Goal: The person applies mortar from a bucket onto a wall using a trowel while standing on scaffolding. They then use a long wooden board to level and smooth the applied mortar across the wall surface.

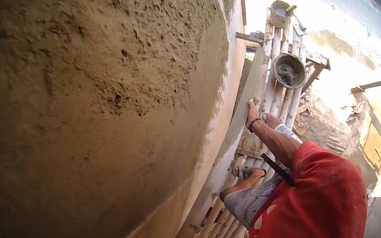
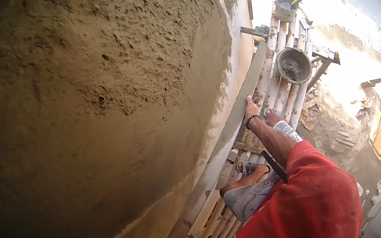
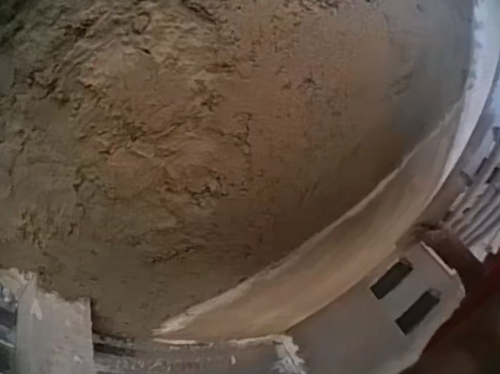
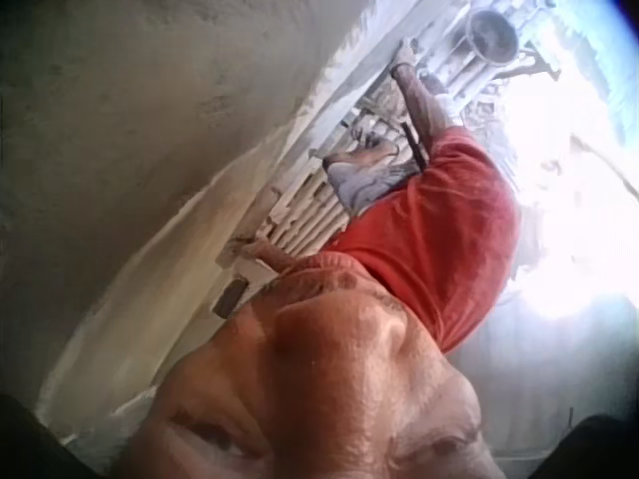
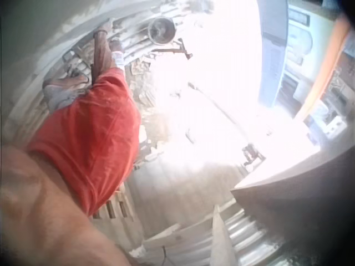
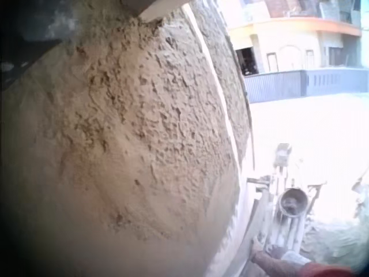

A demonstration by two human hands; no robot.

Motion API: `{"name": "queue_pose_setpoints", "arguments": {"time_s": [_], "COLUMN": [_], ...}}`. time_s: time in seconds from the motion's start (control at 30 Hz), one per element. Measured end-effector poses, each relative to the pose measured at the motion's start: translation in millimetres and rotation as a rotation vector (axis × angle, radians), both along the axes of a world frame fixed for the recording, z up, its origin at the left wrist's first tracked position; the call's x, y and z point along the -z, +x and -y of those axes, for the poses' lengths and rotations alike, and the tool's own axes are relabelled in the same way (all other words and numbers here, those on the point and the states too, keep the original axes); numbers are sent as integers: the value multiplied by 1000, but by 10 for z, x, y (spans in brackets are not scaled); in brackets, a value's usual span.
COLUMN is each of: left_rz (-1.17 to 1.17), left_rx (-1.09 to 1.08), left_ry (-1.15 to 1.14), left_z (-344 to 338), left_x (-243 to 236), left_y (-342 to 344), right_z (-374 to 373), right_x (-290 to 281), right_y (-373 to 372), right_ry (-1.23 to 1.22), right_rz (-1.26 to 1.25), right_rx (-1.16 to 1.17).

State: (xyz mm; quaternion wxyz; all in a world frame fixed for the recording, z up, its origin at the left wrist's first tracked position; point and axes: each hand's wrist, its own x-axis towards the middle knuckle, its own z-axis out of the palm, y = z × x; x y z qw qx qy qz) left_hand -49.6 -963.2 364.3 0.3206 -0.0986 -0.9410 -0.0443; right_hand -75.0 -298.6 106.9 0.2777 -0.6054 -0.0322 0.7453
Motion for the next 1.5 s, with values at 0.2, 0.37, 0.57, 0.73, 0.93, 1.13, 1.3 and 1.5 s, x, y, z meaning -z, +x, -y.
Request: {"name": "queue_pose_setpoints", "arguments": {"time_s": [0.2,0.37,0.57,0.73,0.93,1.13,1.3,1.5], "left_rz": [116,177,-139,-56,5,-145,-80,29], "left_rx": [-195,-298,-398,-339,-308,-124,-477,-349], "left_ry": [959,585,2013,937,1072,733,2159,2159], "left_z": [-52,724,312,1348,947,945,254,-307], "left_x": [2177,3808,5136,5940,6426,6734,6438,6653], "left_y": [-420,-404,-1041,-1162,-1432,-1309,-1643,-1416], "right_z": [-60,286,220,391,-230,-394,-922,-1265], "right_x": [1898,3453,4235,4224,4578,4289,4556,4341], "right_y": [-385,-1003,-1081,-1301,-1356,-1562,-1505,-1695], "right_ry": [28,107,228,275,552,397,594,597], "right_rz": [18,-123,-129,-254,-123,-66,97,261], "right_rx": [-110,-407,-354,-469,-267,-231,-235,-275]}}
